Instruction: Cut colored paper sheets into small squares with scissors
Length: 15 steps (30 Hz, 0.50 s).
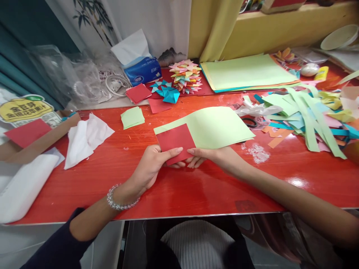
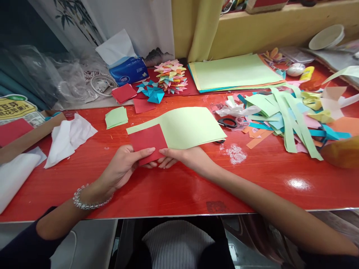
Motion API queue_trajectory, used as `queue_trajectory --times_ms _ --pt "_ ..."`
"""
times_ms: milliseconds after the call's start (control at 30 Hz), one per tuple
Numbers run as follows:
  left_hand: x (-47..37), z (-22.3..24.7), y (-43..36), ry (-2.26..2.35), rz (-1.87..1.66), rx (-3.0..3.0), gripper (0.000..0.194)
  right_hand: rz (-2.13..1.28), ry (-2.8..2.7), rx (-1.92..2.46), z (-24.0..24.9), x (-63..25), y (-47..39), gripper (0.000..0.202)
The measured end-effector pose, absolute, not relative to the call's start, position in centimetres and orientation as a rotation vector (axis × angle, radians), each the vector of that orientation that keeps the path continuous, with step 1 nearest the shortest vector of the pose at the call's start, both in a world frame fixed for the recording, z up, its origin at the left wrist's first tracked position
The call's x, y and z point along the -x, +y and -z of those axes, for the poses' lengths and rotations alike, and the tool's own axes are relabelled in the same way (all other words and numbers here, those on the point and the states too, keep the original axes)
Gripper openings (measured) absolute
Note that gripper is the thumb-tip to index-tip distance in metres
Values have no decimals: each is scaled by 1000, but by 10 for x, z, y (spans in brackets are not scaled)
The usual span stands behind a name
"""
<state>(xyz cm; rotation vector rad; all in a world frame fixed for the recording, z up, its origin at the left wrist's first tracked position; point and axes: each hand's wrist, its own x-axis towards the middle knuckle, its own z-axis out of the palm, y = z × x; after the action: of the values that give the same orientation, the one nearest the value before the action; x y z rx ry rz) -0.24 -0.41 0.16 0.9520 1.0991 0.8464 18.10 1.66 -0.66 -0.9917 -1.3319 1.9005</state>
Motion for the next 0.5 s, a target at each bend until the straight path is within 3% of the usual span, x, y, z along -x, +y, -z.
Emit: queue_trajectory --times_ms 133,300,433,500 --pt "5 3 -1 1144 -873 -950 19 -1784 -1299 1136 9 -184 19 24" --pt "14 5 8 1218 -945 -948 20 -1295 -1179 1137 9 -203 36 23" --pt "28 8 20 1344 -1013 -1025 21 -1078 -1482 1334 -7 -233 57 34" --pt "37 10 26 1405 -1025 -1056 20 -753 -1762 1642 -17 -250 63 36"
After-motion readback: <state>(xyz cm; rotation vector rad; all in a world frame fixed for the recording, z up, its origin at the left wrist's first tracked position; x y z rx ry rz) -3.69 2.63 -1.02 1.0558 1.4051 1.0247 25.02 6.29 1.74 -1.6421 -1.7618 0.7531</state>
